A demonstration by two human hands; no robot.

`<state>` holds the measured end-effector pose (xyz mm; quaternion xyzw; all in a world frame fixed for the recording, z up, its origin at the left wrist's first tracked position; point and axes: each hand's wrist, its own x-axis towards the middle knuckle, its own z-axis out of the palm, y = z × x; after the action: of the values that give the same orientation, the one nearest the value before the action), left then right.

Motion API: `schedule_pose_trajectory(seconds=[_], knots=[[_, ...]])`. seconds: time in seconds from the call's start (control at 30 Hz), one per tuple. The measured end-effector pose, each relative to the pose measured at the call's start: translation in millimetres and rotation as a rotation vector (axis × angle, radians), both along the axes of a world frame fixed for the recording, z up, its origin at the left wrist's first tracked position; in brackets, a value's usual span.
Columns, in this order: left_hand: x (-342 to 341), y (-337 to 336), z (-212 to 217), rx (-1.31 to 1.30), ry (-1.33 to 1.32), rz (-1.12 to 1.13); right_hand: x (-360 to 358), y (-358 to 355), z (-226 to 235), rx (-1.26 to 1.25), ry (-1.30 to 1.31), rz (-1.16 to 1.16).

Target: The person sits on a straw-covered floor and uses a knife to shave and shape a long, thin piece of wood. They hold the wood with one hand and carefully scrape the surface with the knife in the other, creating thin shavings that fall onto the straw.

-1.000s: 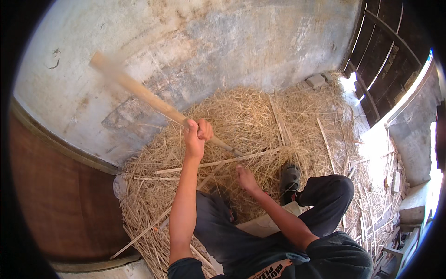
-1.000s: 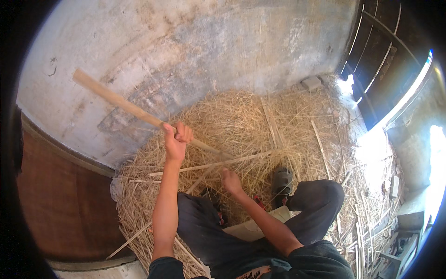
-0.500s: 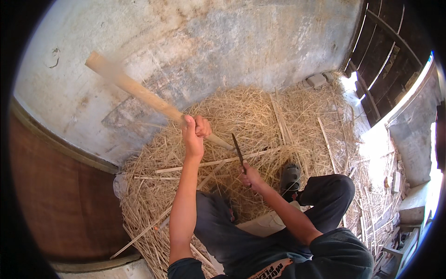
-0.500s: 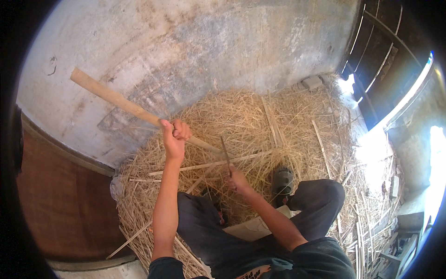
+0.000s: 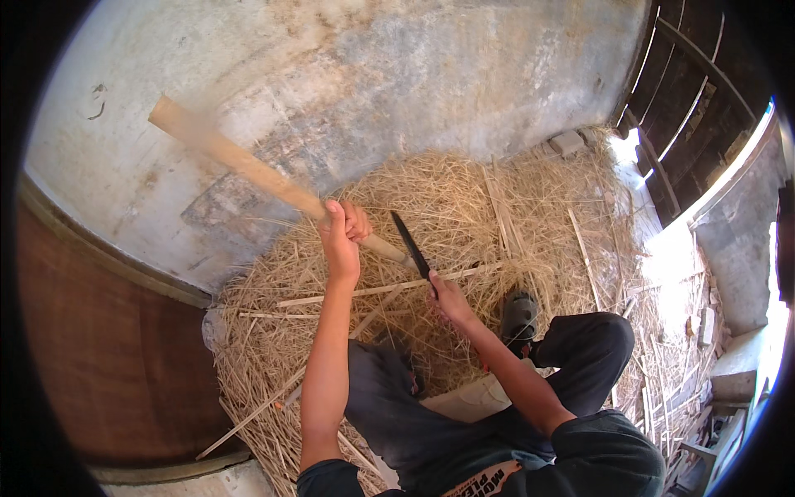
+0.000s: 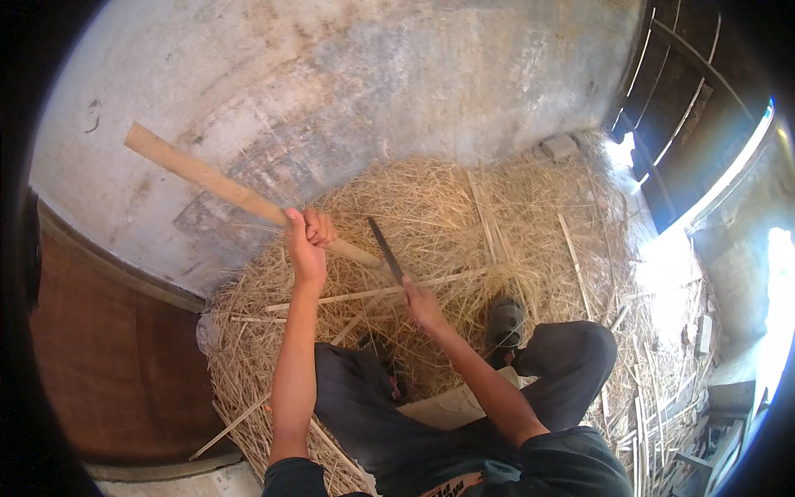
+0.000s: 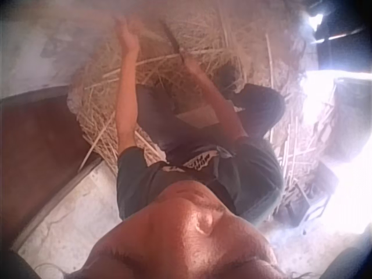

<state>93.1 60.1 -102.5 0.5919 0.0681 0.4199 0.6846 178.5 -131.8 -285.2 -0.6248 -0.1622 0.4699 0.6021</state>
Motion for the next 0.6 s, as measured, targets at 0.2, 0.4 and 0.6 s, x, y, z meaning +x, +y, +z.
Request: schedule_pose_trajectory(seconds=[0.2, 0.4, 0.6], knots=[[-6.0, -2.4, 3.0, -0.017, 0.037, 0.111, -19.7, 10.9, 42.7, 0.286, -0.342, -0.34], [3.0, -4.7, 2.1, 0.011, 0.013, 0.046, -18.0, 5.7, -60.6, 0.013, -0.477, -0.037], [-7.3, -4.6, 4.1, 0.045, 0.045, 0.009, -21.5, 9.0, 7.3, 0.182, -0.113, -0.155]])
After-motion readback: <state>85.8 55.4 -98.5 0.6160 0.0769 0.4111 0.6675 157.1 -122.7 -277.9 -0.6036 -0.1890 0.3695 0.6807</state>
